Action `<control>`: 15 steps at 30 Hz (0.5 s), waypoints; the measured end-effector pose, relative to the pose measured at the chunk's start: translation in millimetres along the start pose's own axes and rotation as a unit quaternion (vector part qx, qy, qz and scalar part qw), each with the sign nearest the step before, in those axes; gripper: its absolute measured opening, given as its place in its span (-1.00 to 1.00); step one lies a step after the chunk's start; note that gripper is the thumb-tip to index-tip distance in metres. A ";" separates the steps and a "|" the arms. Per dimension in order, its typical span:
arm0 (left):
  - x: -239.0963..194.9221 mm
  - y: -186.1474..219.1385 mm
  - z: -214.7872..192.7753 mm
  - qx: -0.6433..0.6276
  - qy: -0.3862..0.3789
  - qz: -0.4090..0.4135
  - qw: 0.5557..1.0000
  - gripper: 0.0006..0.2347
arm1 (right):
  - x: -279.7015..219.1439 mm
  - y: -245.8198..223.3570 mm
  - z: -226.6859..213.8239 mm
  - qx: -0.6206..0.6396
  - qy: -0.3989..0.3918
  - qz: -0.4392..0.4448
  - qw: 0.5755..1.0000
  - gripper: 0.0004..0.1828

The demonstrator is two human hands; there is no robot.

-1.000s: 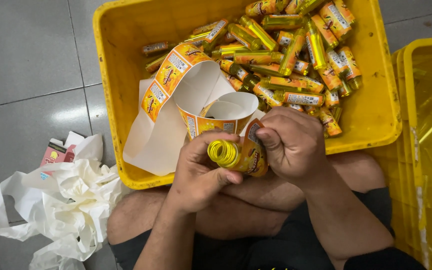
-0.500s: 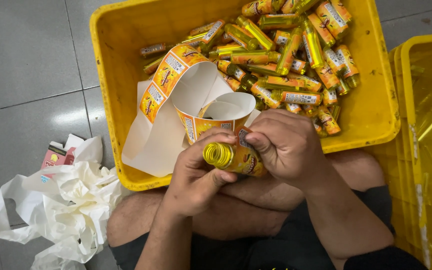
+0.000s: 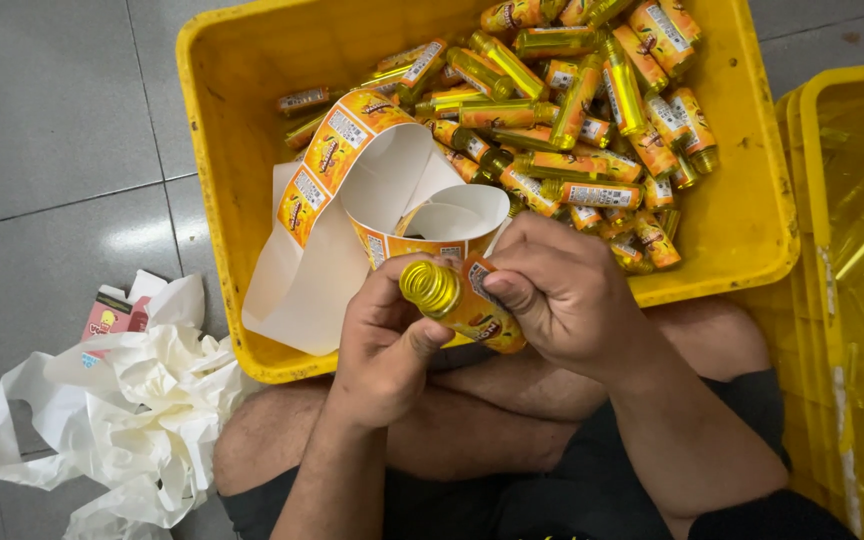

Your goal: The person sits on the floor and applies labels from a continuous roll onto small yellow bottles. They pick up a bottle, wrap the label around it, and place the labeled bottle into a yellow bin.

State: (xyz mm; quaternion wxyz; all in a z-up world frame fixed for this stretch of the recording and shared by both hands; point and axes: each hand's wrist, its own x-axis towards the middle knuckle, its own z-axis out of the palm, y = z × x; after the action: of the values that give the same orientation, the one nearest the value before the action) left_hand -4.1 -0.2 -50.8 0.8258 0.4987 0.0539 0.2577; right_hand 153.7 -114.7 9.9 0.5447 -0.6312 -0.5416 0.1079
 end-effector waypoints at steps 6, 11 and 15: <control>1.5 0.5 4.8 0.019 0.002 0.009 1.000 -0.62 | 0.3 -1.4 -1.6 -0.019 0.013 -0.010 1.000 -0.66; 7.4 11.8 25.9 -0.028 0.013 -0.007 0.999 -0.57 | -0.5 -3.1 -1.6 -0.108 0.029 -0.020 0.994 -0.68; 4.6 -8.1 12.3 0.010 0.043 0.004 0.999 -0.54 | -0.4 -1.9 0.9 -0.150 0.028 -0.036 0.988 -0.68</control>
State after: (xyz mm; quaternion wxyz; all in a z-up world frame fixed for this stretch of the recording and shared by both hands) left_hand 7.1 -10.8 -50.8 0.8167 0.4956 0.0898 0.2816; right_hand 151.8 -114.9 10.9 0.4625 -0.6882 -0.5589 -0.0119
